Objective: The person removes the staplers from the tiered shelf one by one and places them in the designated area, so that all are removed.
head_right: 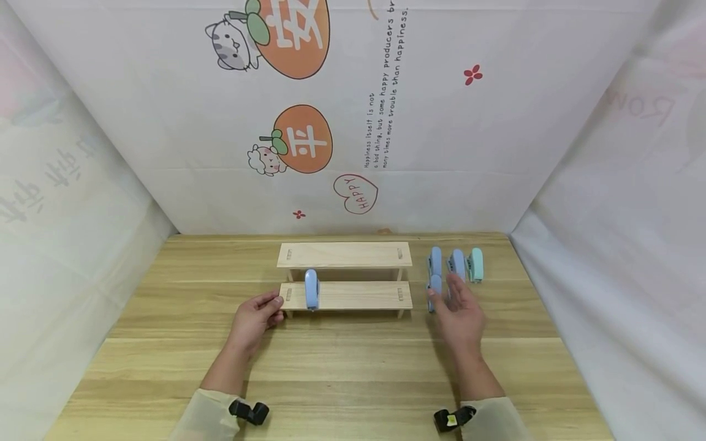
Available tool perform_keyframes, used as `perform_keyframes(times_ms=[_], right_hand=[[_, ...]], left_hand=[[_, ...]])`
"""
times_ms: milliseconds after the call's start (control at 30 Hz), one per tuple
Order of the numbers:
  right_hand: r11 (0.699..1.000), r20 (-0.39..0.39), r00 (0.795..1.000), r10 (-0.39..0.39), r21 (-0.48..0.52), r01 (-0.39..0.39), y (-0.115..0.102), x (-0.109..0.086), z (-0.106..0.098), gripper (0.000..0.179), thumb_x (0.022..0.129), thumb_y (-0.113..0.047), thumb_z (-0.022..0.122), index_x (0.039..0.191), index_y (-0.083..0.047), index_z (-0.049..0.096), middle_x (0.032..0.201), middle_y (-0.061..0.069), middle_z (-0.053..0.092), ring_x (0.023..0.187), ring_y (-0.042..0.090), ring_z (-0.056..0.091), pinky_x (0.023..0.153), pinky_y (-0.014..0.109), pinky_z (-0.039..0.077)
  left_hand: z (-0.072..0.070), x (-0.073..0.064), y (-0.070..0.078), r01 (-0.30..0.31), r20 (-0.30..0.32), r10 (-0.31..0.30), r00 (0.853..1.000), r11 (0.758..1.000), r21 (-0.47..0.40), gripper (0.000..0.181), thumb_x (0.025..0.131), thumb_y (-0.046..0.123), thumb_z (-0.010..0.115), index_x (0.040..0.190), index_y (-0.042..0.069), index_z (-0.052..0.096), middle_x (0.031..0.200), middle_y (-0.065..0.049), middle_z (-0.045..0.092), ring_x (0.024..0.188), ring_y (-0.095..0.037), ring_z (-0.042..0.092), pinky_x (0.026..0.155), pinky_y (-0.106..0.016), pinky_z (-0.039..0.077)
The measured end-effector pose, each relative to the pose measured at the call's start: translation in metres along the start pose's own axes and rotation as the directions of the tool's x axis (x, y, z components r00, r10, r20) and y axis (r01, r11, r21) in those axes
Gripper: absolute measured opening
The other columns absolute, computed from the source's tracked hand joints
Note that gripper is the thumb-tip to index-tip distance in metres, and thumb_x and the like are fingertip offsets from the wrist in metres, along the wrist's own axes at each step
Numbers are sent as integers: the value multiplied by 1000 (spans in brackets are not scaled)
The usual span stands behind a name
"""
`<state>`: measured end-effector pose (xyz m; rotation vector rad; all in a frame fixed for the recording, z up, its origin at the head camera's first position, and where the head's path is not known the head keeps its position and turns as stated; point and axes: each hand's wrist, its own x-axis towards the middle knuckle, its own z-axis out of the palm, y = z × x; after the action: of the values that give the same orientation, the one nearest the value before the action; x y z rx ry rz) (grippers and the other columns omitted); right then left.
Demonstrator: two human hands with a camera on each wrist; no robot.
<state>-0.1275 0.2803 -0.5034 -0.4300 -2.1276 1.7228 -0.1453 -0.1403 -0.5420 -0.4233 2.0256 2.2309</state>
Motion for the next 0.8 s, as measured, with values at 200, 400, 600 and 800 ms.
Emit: perform_keyframes(times_ms=[200, 400, 600, 800], right_hand=[[998, 64, 996, -64, -17, 65, -1, -5, 6, 61, 90, -12, 83, 145, -7, 58, 148, 11, 58, 139, 29, 53, 107, 19, 47], [996, 138, 987, -78, 59, 70, -3, -12, 16, 64, 89, -6, 83, 147, -7, 56, 152, 11, 54, 143, 27, 47, 109, 25, 47], [992, 185, 976, -112, 73, 100, -4, -19, 26, 71, 88, -13, 86, 150, -6, 52, 155, 10, 51, 146, 25, 44, 114, 20, 41], [991, 201, 972, -117, 91, 101, -4, -23, 33, 73, 87, -12, 86, 151, -9, 51, 157, 7, 49, 148, 21, 42, 116, 18, 37]], left_hand=[[0, 1, 0, -2, -3, 2, 1000, 1000, 14, 40, 98, 20, 75, 131, -2, 66, 113, -17, 71, 87, -23, 71, 79, -30, 65], [0, 0, 1, -5, -4, 5, 1000, 1000, 11, 38, 98, 18, 75, 130, -2, 67, 113, -17, 71, 86, -23, 71, 78, -30, 65], [0, 0, 0, -7, -8, 8, 1000, 1000, 15, 37, 98, 17, 75, 129, -3, 67, 111, -17, 72, 85, -22, 71, 78, -30, 65], [0, 0, -1, -8, -8, 8, 1000, 1000, 13, 38, 98, 17, 75, 129, -3, 67, 111, -18, 72, 83, -21, 71, 77, -30, 65]])
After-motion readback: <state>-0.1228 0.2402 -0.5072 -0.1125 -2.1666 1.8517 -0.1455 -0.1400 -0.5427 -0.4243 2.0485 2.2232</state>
